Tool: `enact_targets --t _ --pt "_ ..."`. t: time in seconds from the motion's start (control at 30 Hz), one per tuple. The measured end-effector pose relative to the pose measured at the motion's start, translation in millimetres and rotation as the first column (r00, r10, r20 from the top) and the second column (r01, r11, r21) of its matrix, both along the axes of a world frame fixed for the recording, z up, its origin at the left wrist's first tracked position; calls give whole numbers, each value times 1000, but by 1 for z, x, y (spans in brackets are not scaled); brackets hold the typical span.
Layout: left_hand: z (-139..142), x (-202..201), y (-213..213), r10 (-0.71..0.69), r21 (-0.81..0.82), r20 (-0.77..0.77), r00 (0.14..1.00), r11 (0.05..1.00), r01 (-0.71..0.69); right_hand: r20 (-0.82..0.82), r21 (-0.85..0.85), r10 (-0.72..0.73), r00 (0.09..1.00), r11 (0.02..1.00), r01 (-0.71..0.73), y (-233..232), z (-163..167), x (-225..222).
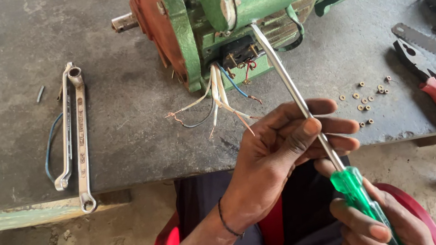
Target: The person works on a green electric motor, using a screwdriver to tighten terminal screws and connecting wires. They strip wire ends with pliers, insert wires into terminals, and secure a cylindrical component to the motor housing.
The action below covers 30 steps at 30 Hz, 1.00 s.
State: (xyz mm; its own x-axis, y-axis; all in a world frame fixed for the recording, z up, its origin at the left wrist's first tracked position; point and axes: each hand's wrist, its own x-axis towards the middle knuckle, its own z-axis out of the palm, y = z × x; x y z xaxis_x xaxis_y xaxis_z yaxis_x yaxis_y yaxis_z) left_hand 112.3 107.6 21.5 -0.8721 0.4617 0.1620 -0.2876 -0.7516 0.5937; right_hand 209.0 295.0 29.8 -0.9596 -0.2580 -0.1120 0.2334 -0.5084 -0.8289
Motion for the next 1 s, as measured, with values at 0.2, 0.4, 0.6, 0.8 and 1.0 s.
enact_targets --t 0.2,0.4,0.6,0.8,1.0 --pt "1 -3 1 51 -42 -3 999 998 -51 -542 726 -77 837 458 513 -15 -6 10" --pt "1 -1 4 50 18 18 999 999 -51 -240 718 -304 922 584 379 -21 6 8" --pt "4 1 6 41 77 -22 999 996 -39 159 -168 124 979 981 -97 38 -5 -8" --pt "4 3 7 58 28 -64 996 998 -56 2 337 -178 984 927 167 21 -14 6" --pt "2 2 11 58 4 -37 998 998 -58 -256 699 -319 912 590 403 -6 -2 15"
